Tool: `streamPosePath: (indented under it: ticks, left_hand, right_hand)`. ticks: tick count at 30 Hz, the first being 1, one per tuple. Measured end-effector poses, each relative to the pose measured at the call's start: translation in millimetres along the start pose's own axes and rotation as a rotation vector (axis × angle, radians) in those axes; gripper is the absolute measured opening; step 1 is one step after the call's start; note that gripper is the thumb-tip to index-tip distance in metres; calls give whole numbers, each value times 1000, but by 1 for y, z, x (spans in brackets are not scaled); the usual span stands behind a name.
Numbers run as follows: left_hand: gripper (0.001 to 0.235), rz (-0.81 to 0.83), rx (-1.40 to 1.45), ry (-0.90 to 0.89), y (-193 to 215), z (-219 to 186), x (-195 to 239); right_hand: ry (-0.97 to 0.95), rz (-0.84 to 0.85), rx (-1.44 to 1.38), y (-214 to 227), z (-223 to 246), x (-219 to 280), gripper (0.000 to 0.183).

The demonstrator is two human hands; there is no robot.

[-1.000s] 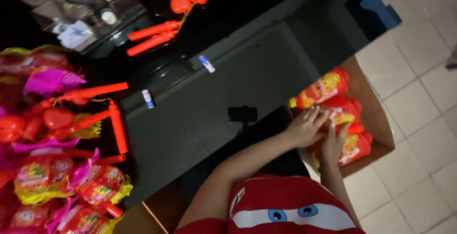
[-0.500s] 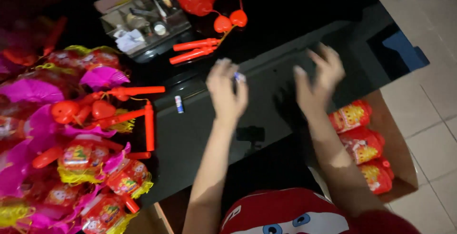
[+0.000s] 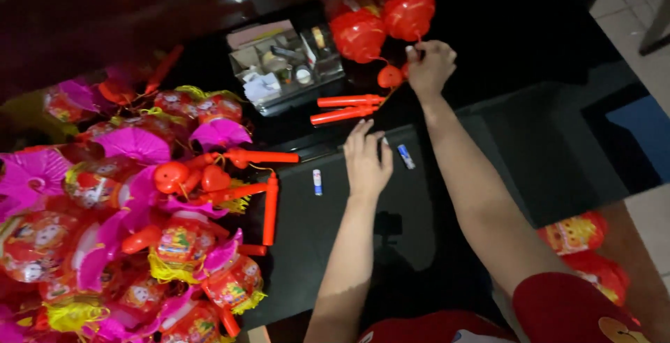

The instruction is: Assembling decorative plastic lanterns by installing batteries into the handles and attaching them to the lantern bodies.

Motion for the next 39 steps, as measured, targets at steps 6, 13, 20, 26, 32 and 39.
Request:
streamPosePath:
  ticks: [6,13,20,26,32,39]
  left_hand:
    - [14,-74,-78,37,-2,4,-1]
    - [21,-47,43,55,7,-1,-7]
    - [53,-235,83,63,27,-7,-11]
    - [103,-327,259,-89,43,-50,-21]
    - [132,-59,865,-36,43,-111,-22]
    - [158,139,1145,319,38,-109,59]
  right_hand:
    - [-270,233,-749,29,15,-16,35]
    - [-307,163,-1133,142,49,-26,26]
    - [17,154,-1347,284,50,-29,31]
    - [94,228,-1195,406,108,9,27]
    - [-32,568,-907,450,162,84,19]
    - [-7,958,-1266,392,131,109,27]
Point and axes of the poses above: each hand's wrist, its own x-axis away from the middle knuckle, its own y-axis out of the back of the hand, z = x × y, the point moved 7 cm from there along -x, towards the middle knuckle, and after that the axes turned 15 degrees about -y, right-handed, at the moved point
